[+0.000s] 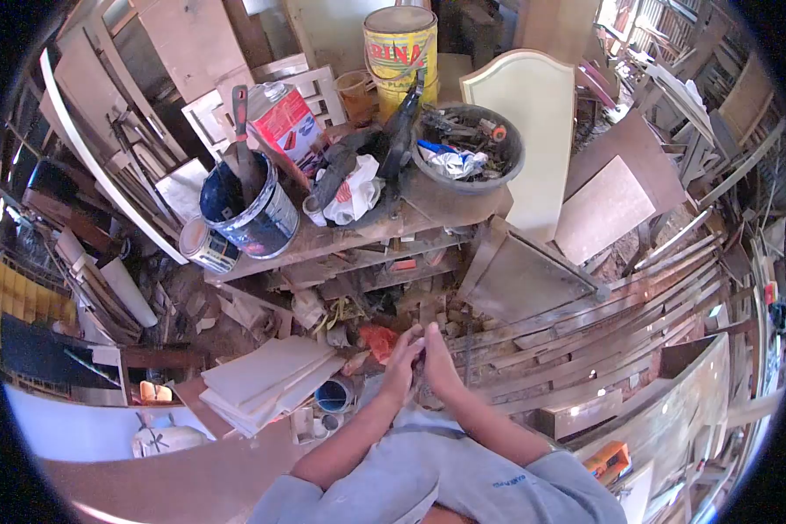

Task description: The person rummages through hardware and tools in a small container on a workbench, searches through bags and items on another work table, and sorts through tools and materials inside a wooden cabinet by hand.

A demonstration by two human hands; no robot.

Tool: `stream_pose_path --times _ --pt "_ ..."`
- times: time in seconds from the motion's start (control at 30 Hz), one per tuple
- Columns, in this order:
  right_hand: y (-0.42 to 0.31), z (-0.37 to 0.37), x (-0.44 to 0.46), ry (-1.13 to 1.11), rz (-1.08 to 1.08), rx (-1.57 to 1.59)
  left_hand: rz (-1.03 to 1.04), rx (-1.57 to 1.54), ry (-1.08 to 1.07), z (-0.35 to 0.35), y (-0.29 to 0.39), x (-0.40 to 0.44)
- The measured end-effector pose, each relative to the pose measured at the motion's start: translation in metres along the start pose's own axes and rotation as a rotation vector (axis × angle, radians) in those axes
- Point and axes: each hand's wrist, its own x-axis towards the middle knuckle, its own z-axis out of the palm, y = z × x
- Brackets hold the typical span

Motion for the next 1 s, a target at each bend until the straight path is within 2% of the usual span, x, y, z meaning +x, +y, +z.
stream_pose_path --times 0.07,0.17,0.27,0.37,0.43,0.5,0.57,0.67,0.73,0.8,0.9,1.0 --pt "0.004 0.013 0.007 0.097 -0.190 -0.330 -0.149 0.041 0.057 -0.009 -0.010 0.014" --pt "-0.021 0.006 0.027 -0.020 0.077 -0.312 -0.224 -0.119 0.059 -0.011 -0.021 0.040" --pt "-0.055 0.011 0.050 0.000 0.018 -0.242 -0.180 0.243 0.086 -0.012 -0.019 0.068" --pt "-0.088 0.014 0.067 0.097 0.141 -0.308 -0.150 0.455 0.026 0.000 0.018 0.091" --pt "-0.074 0.003 0.085 0.120 0.094 -0.430 0.018 0.454 -0.019 -0.001 0.011 0.109" --pt "-0.098 -0.006 0.095 0.115 0.077 -0.490 0.000 0.223 -0.063 0.001 0.020 0.129" --pt "-0.161 -0.011 0.094 0.069 0.095 -0.486 -0.217 -0.227 -0.088 0.000 0.036 0.149" --pt "-0.205 -0.052 0.111 0.024 -0.141 -0.664 0.000 -0.280 -0.171 0.028 0.126 0.162" --pt "-0.247 -0.064 0.130 0.310 -0.352 -0.803 -0.079 -0.201 -0.218 0.025 0.152 0.175" --pt "-0.297 -0.058 0.165 0.486 -0.643 -0.961 -0.143 -0.215 -0.273 0.028 0.171 0.186" --pt "-0.312 -0.068 0.216 0.349 -0.713 -1.301 -0.200 -0.329 -0.343 0.037 0.184 0.204" --pt "-0.310 -0.094 0.240 0.098 -0.572 -1.295 -0.252 -0.294 -0.331 0.038 0.184 0.217"
